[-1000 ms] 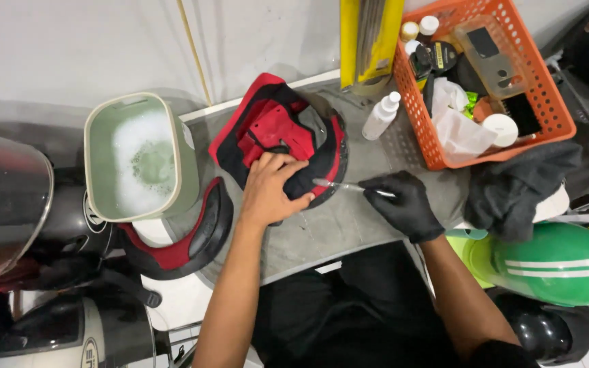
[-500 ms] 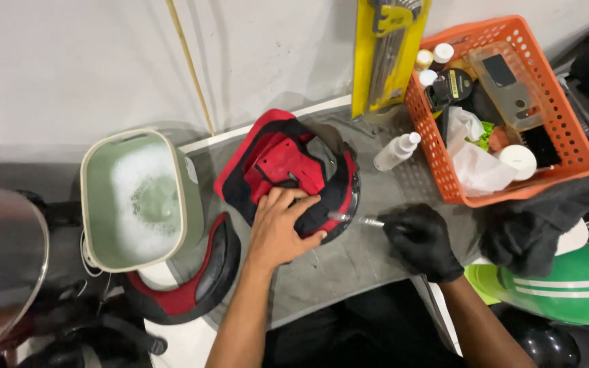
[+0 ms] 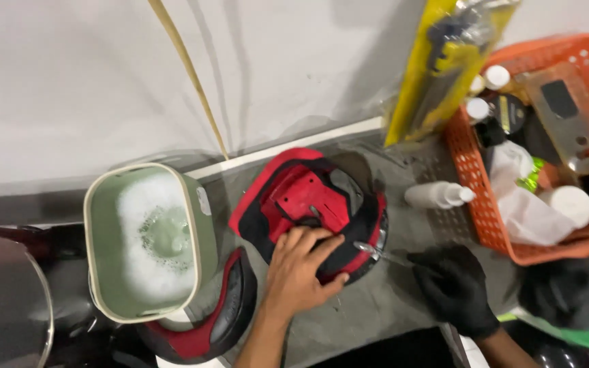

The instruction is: The person sprays a cleaning solution onto the interior padding of a red motorcycle helmet and scrubs the fabric with a toothbrush. They repeatedly dip the toothbrush into a bucket of soapy water to rinse it while continuing to clean different sections of the helmet's interior.

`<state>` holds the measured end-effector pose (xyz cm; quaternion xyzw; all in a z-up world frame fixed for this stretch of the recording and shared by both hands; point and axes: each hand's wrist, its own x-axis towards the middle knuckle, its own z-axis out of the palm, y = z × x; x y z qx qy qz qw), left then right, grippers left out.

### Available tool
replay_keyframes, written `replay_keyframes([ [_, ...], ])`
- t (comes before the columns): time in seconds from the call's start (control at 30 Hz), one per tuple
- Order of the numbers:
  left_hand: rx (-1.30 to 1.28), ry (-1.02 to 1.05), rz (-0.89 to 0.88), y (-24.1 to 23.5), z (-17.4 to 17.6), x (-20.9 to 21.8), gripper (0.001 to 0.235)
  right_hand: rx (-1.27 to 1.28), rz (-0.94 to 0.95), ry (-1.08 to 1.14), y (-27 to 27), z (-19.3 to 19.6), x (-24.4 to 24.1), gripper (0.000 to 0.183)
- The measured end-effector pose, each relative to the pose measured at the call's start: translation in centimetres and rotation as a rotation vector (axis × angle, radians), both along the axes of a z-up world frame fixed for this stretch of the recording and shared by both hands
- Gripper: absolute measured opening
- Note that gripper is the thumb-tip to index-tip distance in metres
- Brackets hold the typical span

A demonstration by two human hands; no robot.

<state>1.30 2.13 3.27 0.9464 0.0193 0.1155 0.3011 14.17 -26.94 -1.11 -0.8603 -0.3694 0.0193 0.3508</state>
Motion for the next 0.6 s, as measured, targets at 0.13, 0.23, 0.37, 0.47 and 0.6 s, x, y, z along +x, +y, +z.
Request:
replay_keyframes([
  [0.13, -0.059, -0.033, 0.005, 0.2, 0.3, 0.2, 0.048, 0.023, -0.005, -0.015, 0.5, 0.1, 0.2, 0.019],
  [0.23, -0.075, -0.016, 0.017, 0.3, 0.2, 0.4, 0.045, 0.013, -0.026, -0.036, -0.6, -2.0, 0.3, 0.021],
  [0.37, -0.017, -0.130, 0.053, 0.4, 0.0, 0.6, 0.040, -0.038, 0.038, 0.000, -1.6, -2.3, 0.4, 0.021],
  [0.47, -0.080, -0.176, 0.069, 0.3, 0.1, -0.4, 0.036, -0.003, 0.049, 0.028, -1.7, -2.0, 0.3, 0.025],
  [0.6, -0.086, -0.201, 0.053, 0.4, -0.5, -0.8, 0.038, -0.046, 0.052, 0.043, -4.5, -6.2, 1.1, 0.027],
])
